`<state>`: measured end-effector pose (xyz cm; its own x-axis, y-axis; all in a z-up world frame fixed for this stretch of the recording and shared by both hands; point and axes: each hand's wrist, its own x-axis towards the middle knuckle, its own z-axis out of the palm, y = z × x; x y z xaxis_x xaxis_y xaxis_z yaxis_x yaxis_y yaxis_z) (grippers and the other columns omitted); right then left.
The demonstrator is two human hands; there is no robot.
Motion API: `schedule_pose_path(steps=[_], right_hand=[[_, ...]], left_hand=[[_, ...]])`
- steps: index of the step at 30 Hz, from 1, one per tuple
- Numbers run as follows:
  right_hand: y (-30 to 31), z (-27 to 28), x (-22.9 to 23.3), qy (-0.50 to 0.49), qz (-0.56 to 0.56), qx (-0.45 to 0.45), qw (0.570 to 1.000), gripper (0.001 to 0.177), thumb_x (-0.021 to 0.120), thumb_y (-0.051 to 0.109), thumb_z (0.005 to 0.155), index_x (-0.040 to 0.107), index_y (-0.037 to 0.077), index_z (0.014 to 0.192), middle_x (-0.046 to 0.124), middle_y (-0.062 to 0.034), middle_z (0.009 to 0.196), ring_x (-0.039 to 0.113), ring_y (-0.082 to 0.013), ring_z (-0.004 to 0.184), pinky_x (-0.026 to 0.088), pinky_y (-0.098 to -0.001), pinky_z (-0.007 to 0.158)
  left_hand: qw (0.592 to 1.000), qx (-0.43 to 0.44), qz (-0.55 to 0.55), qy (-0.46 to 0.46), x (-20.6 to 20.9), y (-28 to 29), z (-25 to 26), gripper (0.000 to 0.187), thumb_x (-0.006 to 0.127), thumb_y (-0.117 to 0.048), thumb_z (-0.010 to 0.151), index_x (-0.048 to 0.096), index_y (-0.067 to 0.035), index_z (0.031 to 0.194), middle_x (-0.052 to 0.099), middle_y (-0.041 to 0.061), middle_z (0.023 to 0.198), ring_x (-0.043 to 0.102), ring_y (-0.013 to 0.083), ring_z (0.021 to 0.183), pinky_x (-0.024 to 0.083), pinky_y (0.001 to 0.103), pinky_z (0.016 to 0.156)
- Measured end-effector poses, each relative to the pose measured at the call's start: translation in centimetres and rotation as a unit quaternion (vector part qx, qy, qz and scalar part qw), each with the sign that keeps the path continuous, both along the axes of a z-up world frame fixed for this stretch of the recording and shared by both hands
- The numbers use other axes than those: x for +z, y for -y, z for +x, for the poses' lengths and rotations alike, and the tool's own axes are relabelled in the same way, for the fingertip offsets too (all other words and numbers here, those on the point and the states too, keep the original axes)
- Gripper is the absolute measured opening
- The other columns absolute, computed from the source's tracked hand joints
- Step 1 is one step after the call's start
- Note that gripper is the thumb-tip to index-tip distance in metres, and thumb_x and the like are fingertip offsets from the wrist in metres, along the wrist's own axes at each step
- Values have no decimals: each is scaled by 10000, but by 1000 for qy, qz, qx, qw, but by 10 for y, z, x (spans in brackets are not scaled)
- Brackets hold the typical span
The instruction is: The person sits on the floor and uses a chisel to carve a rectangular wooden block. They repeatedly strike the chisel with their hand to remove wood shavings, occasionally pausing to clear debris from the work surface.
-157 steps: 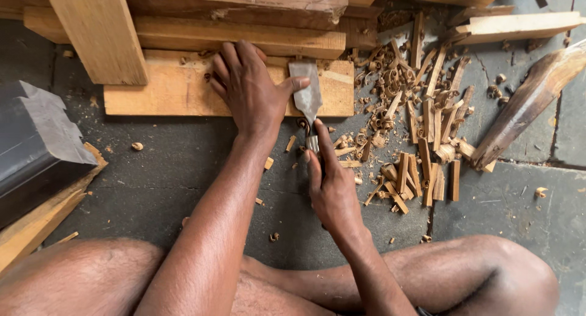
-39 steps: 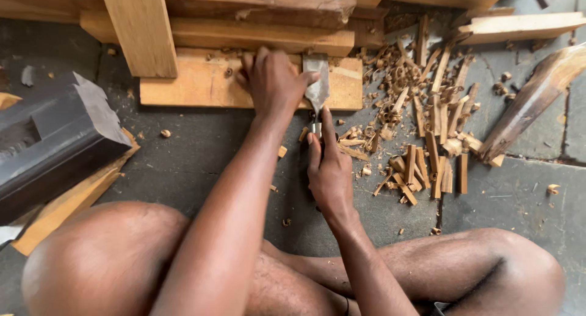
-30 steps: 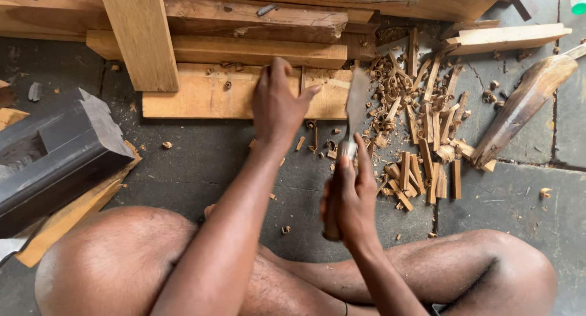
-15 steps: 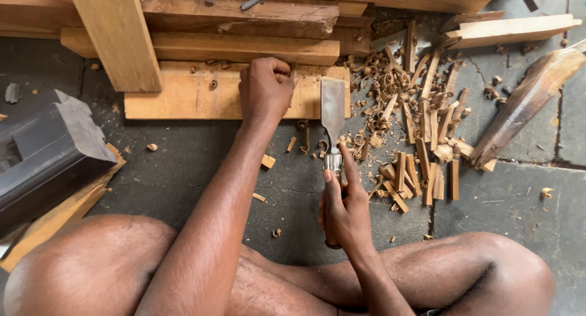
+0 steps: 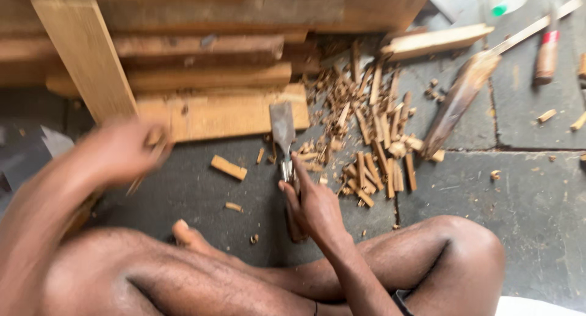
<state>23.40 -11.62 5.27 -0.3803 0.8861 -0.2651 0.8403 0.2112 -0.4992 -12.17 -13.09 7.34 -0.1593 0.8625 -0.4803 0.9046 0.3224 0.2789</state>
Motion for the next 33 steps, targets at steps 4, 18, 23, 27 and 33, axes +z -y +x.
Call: schedule_pose_path(steps=[4, 18, 23, 27, 33], right_hand=[[-1, 7, 26, 28, -46, 6, 999, 630, 614, 399, 1001, 397, 269, 1579, 737, -162, 718, 686, -330, 655, 573, -445, 657], [-56, 121, 21, 21, -33, -266, 963, 418, 844, 354, 829, 743, 141, 1175, 782, -99, 941, 761, -205, 784, 603, -347, 723], [-53, 129, -26, 50, 87, -162, 982, 358, 859, 325, 816, 786, 92, 1078, 765, -107, 910, 718, -226, 789, 570, -388, 700], [-62, 130, -18, -73, -30, -256, 963, 298, 788, 215, 872, 756, 48, 1117, 763, -85, 878, 709, -177, 673, 571, -344, 587], [-53, 118, -9, -361, -203, -221, 883, 317, 726, 117, 920, 683, -50, 1185, 712, -110, 846, 692, -142, 617, 566, -274, 490]], left_hand=[[958, 13, -283, 35, -13, 68, -14, 400, 875, -284, 801, 825, -255, 1196, 749, 8, 1337, 672, 193, 1266, 511, 373, 1124], [969, 41, 64, 233, 62, -26, 159, 473, 686, -351, 923, 626, -192, 1365, 728, 90, 1237, 717, 220, 1090, 558, 433, 1012], [969, -10, 72, 236, 26, -24, 163, 403, 725, -293, 900, 684, -141, 1272, 752, 107, 1177, 731, 239, 1050, 575, 436, 969], [978, -4, 70, 198, 19, -40, 156, 369, 732, -264, 895, 700, -142, 1242, 749, 83, 1178, 731, 222, 1052, 557, 440, 980], [958, -5, 97, 270, 8, -48, 168, 362, 719, -293, 932, 676, -142, 1258, 759, 70, 1122, 740, 186, 969, 584, 408, 933]])
